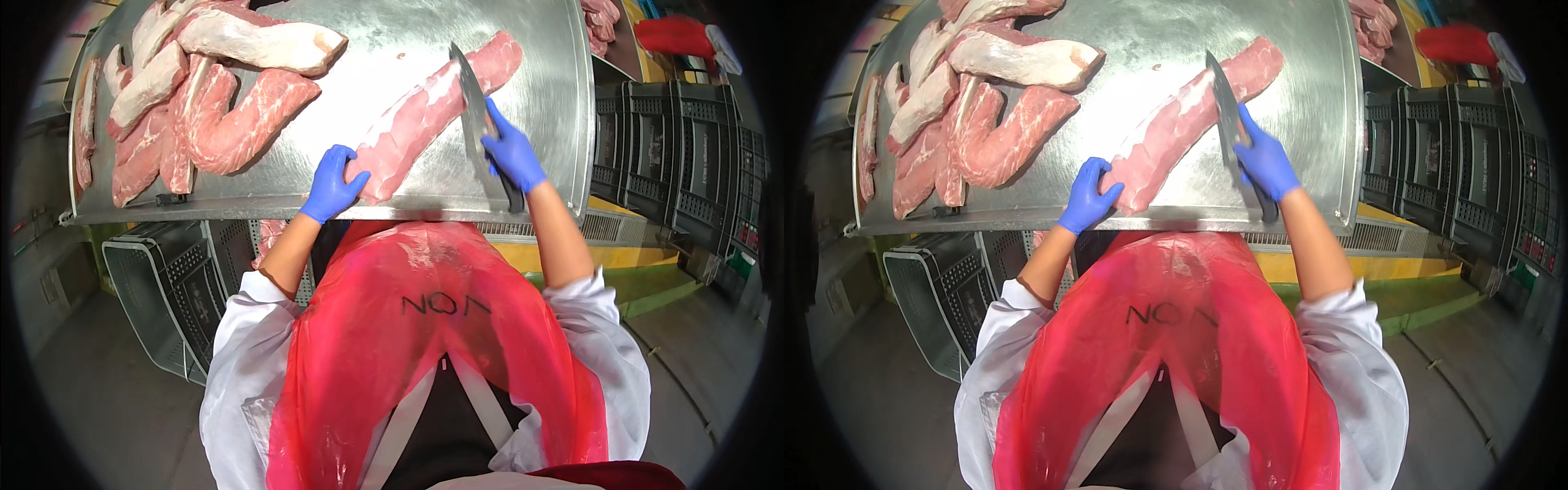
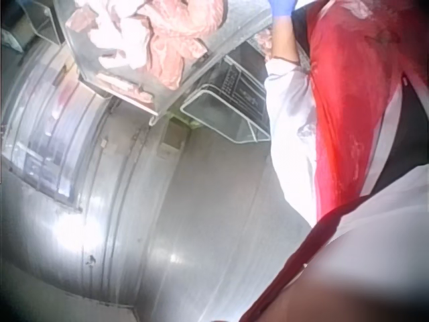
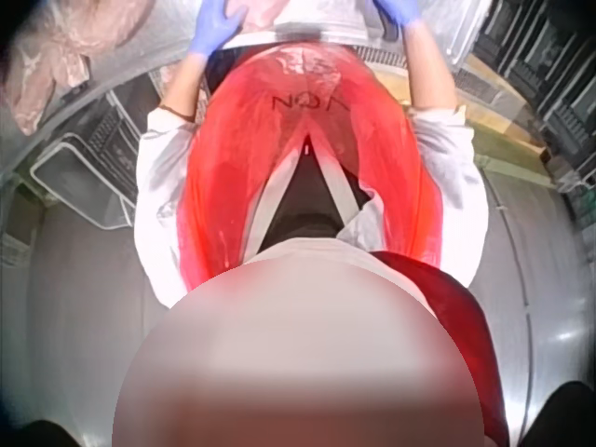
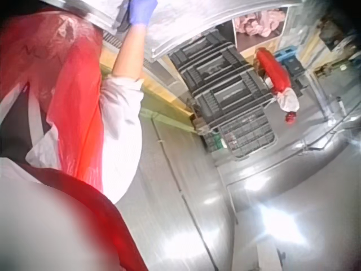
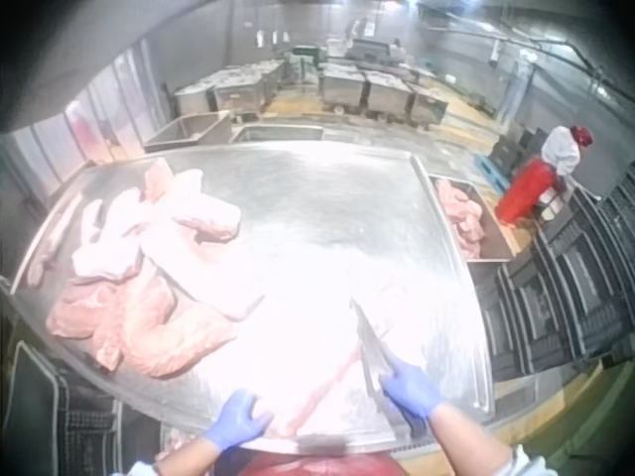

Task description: The person uses a knife to trim fat and connective tissue from large slabs of raw meat on a stainless steel table. They repeatedly cut away excess material, flip the meat to access different sides, and place the trimmed pieces into a nearby container.

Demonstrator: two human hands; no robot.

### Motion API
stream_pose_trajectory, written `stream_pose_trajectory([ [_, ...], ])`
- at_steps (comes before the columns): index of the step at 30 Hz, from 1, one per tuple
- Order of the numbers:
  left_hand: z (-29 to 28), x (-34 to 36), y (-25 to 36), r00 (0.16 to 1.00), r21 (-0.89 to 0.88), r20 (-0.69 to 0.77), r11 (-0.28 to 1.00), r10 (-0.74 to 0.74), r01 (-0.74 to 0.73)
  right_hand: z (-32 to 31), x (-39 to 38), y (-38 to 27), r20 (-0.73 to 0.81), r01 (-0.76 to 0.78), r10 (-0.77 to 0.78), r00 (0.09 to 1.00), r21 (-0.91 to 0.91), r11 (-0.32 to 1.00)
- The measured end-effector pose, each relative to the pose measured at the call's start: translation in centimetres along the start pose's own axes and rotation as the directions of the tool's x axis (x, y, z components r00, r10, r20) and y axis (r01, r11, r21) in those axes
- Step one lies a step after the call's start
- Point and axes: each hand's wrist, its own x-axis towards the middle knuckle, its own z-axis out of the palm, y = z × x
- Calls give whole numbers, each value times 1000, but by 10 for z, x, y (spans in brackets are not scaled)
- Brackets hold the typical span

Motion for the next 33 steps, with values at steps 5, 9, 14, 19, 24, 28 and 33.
stream_pose_trajectory([
  [5, 3, 2, 4, 1000, -31, 22, 999, 14, -14, 9, 17, 10, 4, 74, -74, 997, -26, 997],
  [9, 14, -1, 4, 999, -44, 6, 998, 37, -36, 18, -26, 7, 60, -19, 10, 998, 154, 988],
  [14, 17, 7, 30, 981, -25, 191, 999, 46, -42, 12, -48, -7, 163, -85, 69, 984, 97, 992],
  [19, 31, 80, 60, 991, 131, -127, 991, 49, -32, -17, -143, 24, 161, -187, 148, 976, 262, 947],
  [24, 93, 191, 104, 999, 234, 3, 971, -52, 50, -39, -74, 36, -192, 77, -23, 981, 275, 958],
  [28, 87, 222, 64, 982, 93, 41, 979, -185, 181, -4, -29, 12, -155, 88, -29, 988, 392, 916],
  [33, 73, 225, 55, 978, 22, 56, 979, -201, 200, 45, 41, -13, -74, 97, -84, 994, 194, 976],
])
